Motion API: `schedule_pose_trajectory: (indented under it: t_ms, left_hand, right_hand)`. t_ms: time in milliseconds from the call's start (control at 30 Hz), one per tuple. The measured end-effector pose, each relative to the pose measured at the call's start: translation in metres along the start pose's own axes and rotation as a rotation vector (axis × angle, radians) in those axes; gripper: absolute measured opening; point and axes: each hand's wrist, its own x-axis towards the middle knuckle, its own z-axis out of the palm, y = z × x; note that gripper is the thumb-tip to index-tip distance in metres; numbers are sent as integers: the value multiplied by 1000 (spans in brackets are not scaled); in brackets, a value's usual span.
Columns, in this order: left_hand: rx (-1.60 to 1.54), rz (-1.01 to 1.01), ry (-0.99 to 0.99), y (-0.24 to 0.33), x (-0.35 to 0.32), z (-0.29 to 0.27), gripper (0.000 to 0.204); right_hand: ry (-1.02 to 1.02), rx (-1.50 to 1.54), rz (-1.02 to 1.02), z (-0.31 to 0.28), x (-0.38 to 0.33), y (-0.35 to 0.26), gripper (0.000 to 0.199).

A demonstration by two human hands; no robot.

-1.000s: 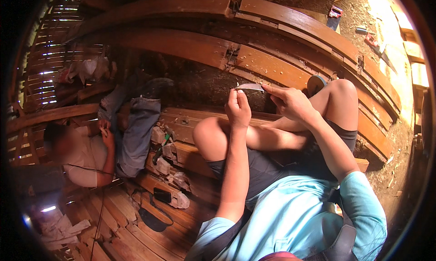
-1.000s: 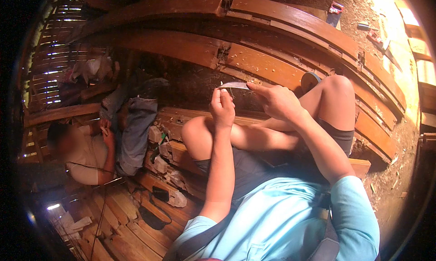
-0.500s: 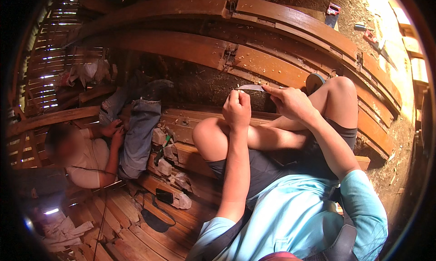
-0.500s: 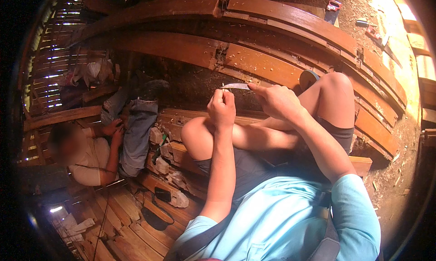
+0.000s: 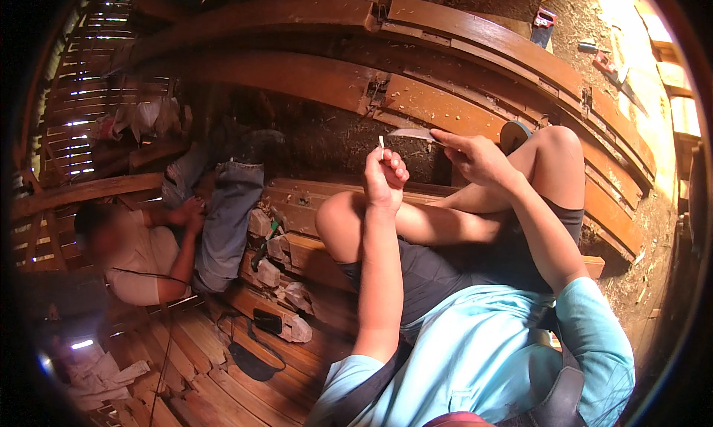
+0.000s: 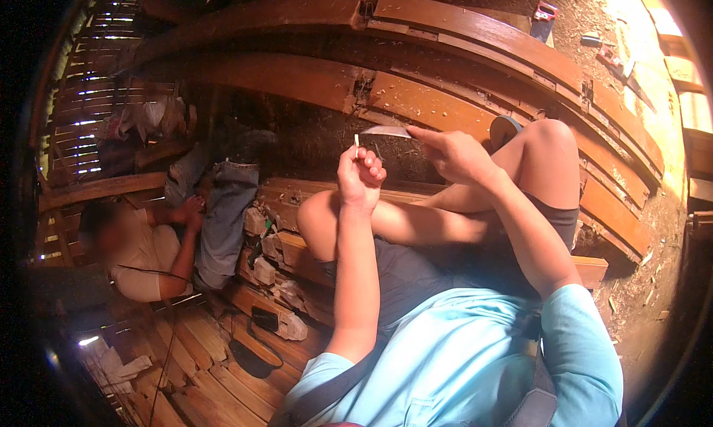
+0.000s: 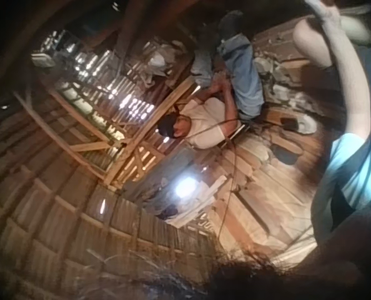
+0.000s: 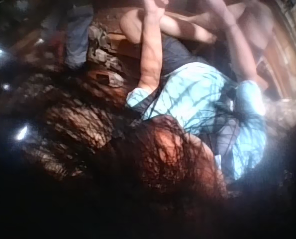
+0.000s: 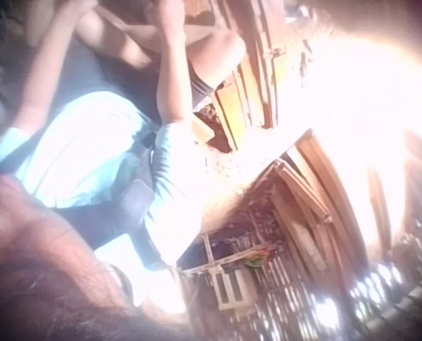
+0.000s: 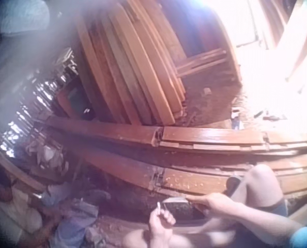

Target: The person sits on the floor and uses a small knife to shave and shape a thin strip of wood. They hold the wood in their left hand and carefully scrape the surface with the knife in their right hand, producing wood shavings.

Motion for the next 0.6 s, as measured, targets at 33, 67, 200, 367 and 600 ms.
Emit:
schedule_pose_trajectory:
  t_ms: [33, 67, 200, 367, 600]
  left_hand:
    - [-29, -24, -37, 0, -2, 1, 23]
    - [-58, -48, -75, -1, -4, 3, 23]
    - [-164, -83, -168, 3, -7, 2, 23]
    - [-223, -97, -147, 4, -10, 9, 26]
    - [-249, -91, -188, 5, -9, 8, 27]
  right_hand:
    - [68, 20, -82, 11, 0, 5, 42]
    - [18, 9, -54, 15, -1, 6, 42]
    - [-80, -11, -11, 20, 1, -5, 44]
    - [-118, -37, -46, 19, 0, -4, 46]
    - [-1, -161, 3, 22, -5, -16, 45]
